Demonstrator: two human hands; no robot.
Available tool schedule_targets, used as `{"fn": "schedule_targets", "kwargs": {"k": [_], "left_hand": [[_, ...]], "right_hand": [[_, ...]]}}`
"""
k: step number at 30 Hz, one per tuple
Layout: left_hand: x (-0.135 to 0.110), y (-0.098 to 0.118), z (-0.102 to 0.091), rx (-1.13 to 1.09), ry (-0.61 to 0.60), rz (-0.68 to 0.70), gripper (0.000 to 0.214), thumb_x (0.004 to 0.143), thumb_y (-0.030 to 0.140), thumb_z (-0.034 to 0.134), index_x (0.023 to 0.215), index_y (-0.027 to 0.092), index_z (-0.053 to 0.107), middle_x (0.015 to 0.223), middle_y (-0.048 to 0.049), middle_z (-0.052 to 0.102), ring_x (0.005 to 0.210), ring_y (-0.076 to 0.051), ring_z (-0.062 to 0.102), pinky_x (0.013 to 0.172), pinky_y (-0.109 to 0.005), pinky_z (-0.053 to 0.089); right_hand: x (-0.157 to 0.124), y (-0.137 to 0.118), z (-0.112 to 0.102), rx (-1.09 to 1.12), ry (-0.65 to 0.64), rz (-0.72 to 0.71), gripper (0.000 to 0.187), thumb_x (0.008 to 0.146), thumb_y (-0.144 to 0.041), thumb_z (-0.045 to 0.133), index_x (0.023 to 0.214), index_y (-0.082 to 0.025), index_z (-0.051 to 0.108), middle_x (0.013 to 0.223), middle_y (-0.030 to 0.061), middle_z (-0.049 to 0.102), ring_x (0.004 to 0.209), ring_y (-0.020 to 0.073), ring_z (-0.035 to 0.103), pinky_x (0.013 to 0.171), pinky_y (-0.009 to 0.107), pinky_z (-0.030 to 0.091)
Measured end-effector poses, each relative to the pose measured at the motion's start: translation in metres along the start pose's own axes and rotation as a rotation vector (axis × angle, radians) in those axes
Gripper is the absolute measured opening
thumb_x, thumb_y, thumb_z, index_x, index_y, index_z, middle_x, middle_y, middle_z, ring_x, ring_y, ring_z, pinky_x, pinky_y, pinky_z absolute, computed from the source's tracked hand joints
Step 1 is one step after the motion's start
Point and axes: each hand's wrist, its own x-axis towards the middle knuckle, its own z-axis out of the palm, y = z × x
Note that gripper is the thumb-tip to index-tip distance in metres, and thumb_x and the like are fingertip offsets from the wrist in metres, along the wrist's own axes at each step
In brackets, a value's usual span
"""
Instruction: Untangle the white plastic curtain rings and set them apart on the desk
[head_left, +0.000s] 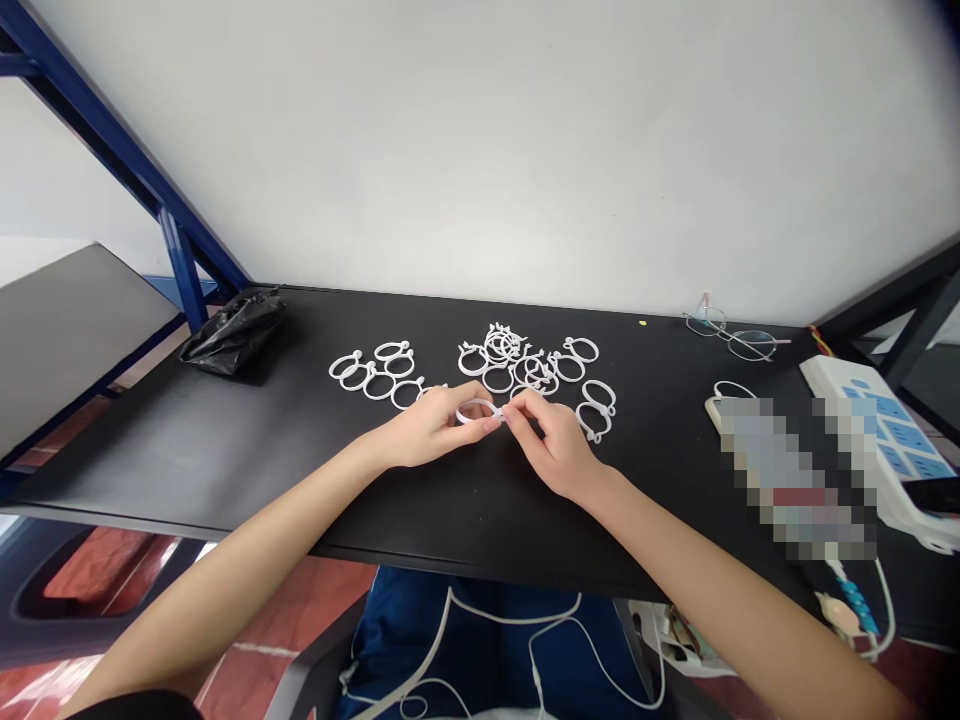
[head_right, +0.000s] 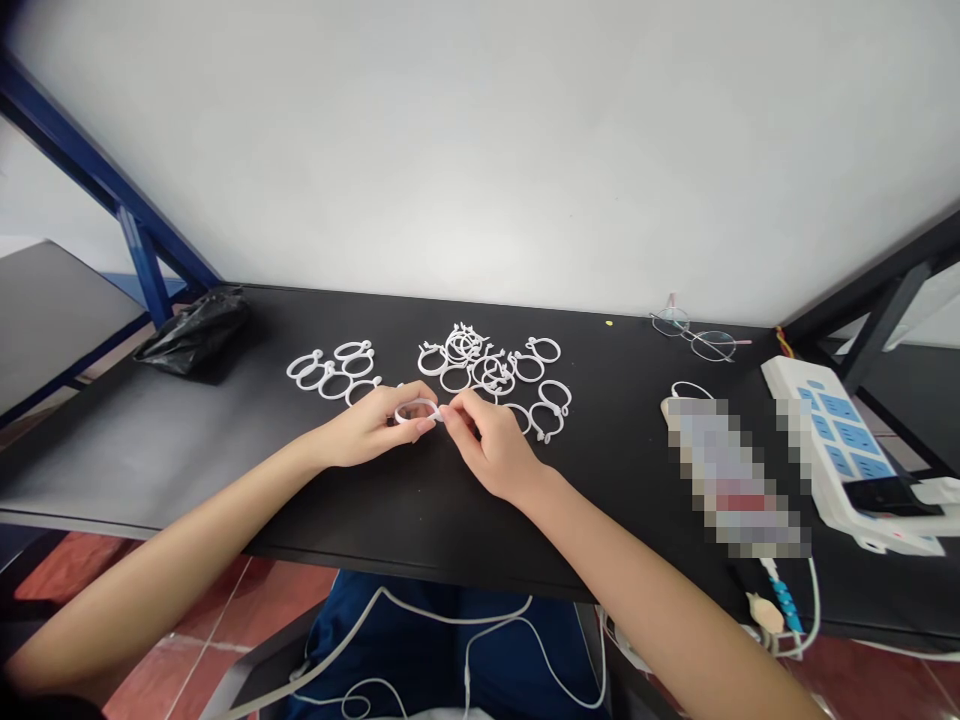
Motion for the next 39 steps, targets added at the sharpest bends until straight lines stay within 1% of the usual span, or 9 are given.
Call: {"fn": "schedule_targets", "kwargs": {"k": [2,5,10,16,22,33,39], "left_hand": [[0.0002,-0.0001,-0.0004,-0.015,-0.006,0.012,0.03,0.095,0.047,0.046,0.096,0.017,0.052,0.071,0.0024,0.056,0.063,-0.01,0.047,0.058,-0.021,0.038],[-0.0004,0.0009,-0.0007,-0.041,-0.015,0.023,0.029,0.095,0.046,0.046,0.097,0.017,0.052,0.072,0.0022,0.055,0.065,-0.011,0.048,0.06,-0.022,0.039],[-0.0023,0.004,-0.0011,-0.101,-0.046,0.039,0.029,0.096,0.045,0.045,0.096,0.017,0.051,0.071,0.0032,0.051,0.063,-0.01,0.043,0.058,-0.022,0.036],[-0.0026,0.0027,-0.0014,-0.126,-0.074,0.04,0.028,0.097,0.045,0.044,0.096,0.018,0.05,0.067,0.0048,0.044,0.061,-0.01,0.037,0.057,-0.023,0.033],[-0.002,0.0016,-0.0022,-0.116,-0.075,0.033,0.028,0.097,0.045,0.044,0.096,0.018,0.05,0.067,0.0041,0.047,0.062,-0.01,0.04,0.058,-0.023,0.033],[-0.0023,0.0021,-0.002,-0.096,-0.075,0.03,0.031,0.097,0.047,0.042,0.096,0.018,0.05,0.067,0.0037,0.047,0.061,-0.01,0.04,0.057,-0.023,0.034],[-0.0026,0.0026,-0.0021,-0.092,-0.078,0.033,0.03,0.097,0.046,0.042,0.095,0.017,0.05,0.066,0.004,0.048,0.061,-0.01,0.042,0.058,-0.023,0.036]], "right_hand": [[-0.0007,-0.0003,-0.0002,0.001,-0.039,-0.004,0.022,0.1,-0.026,0.041,0.079,-0.021,0.048,0.061,-0.0051,0.044,0.051,0.0096,0.042,0.053,0.024,0.036],[-0.0014,-0.0006,-0.0003,0.0,-0.067,-0.016,0.022,0.1,-0.025,0.039,0.08,-0.021,0.047,0.063,-0.0047,0.044,0.053,0.01,0.041,0.056,0.025,0.035],[-0.0009,-0.0003,-0.0013,0.032,-0.058,-0.044,0.022,0.1,-0.025,0.041,0.079,-0.021,0.047,0.062,-0.0047,0.043,0.054,0.0103,0.04,0.056,0.025,0.035],[-0.0019,-0.0001,-0.0014,0.049,-0.058,-0.033,0.022,0.1,-0.025,0.042,0.078,-0.021,0.047,0.061,-0.0051,0.041,0.054,0.0103,0.04,0.056,0.025,0.034],[-0.0029,-0.0005,-0.0006,0.043,-0.052,-0.031,0.023,0.1,-0.026,0.042,0.078,-0.021,0.047,0.061,-0.0049,0.042,0.055,0.0106,0.041,0.056,0.025,0.034],[-0.002,-0.0004,0.0001,-0.012,-0.029,-0.034,0.026,0.1,-0.029,0.041,0.076,-0.022,0.047,0.063,-0.0028,0.047,0.059,0.0128,0.046,0.057,0.027,0.037],[-0.0017,0.0002,0.0001,-0.011,-0.029,-0.044,0.026,0.1,-0.027,0.041,0.075,-0.022,0.046,0.063,-0.0032,0.045,0.058,0.0125,0.045,0.058,0.027,0.037]]}}
